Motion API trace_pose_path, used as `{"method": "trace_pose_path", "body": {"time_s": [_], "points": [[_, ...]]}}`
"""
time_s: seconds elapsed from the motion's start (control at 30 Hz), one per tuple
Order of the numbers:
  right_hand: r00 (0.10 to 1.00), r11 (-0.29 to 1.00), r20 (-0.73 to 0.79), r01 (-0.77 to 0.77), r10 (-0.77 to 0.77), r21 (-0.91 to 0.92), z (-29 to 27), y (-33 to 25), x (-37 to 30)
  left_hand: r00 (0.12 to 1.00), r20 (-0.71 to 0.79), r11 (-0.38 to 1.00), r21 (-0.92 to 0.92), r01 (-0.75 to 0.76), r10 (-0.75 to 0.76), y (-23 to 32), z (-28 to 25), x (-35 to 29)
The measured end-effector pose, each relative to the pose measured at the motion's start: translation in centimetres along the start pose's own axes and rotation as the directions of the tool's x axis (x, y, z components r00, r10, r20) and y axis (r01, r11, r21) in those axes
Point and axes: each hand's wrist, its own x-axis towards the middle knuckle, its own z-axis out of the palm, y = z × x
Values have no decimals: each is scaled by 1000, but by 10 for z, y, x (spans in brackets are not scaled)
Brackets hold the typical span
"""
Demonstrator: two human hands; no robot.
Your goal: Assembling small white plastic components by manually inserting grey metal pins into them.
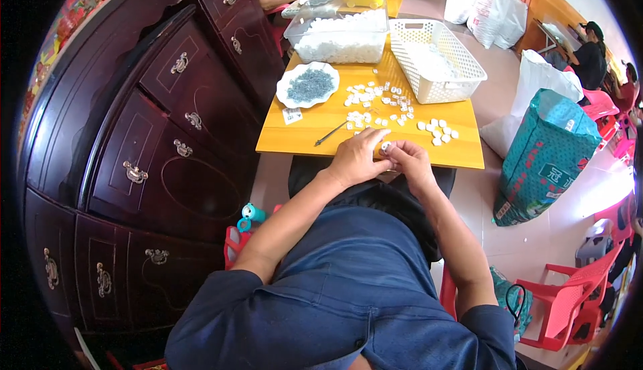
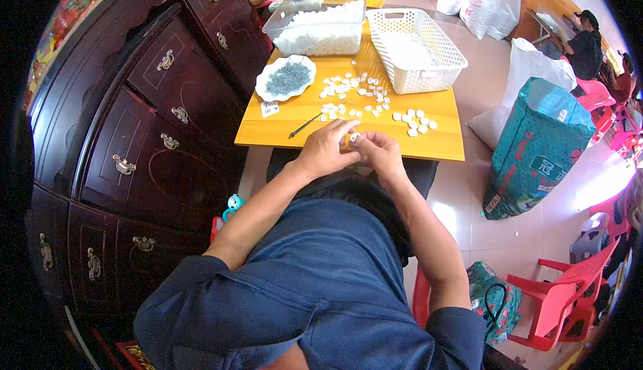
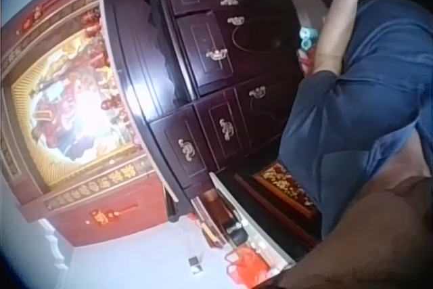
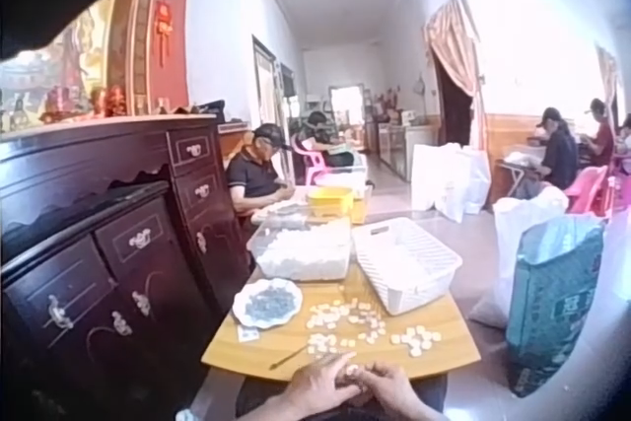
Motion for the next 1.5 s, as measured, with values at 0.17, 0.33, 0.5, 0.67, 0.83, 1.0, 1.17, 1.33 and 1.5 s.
{"method": "trace_pose_path", "body": {"time_s": [0.17,0.33,0.5,0.67,0.83,1.0,1.17,1.33,1.5], "points": [[992,989,85,-102,93,106,-1,2,-1,1000,-20,1000,31,-4,4,-1,9,-5],[978,971,154,-168,143,168,-8,8,4,1000,6,999,46,0,-1,1,5,-3],[977,971,91,-203,193,128,1,4,0,999,33,999,30,-32,31,-1,5,-5],[985,986,82,-158,153,57,1,3,0,999,35,999,19,-34,33,-5,9,-6],[988,988,68,-143,139,57,1,5,0,998,51,999,34,-22,20,-2,7,-6],[989,986,37,-147,144,74,5,-2,-6,998,26,998,47,-53,51,-3,9,-7],[987,984,15,-160,159,82,6,-2,-6,998,2,997,23,-67,67,-5,11,-8],[993,992,13,-116,116,54,3,6,-1,997,18,997,21,-78,77,-7,10,-7],[994,992,38,-102,100,70,4,8,0,996,-83,996,-69,-50,44,-6,10,-7]]}}
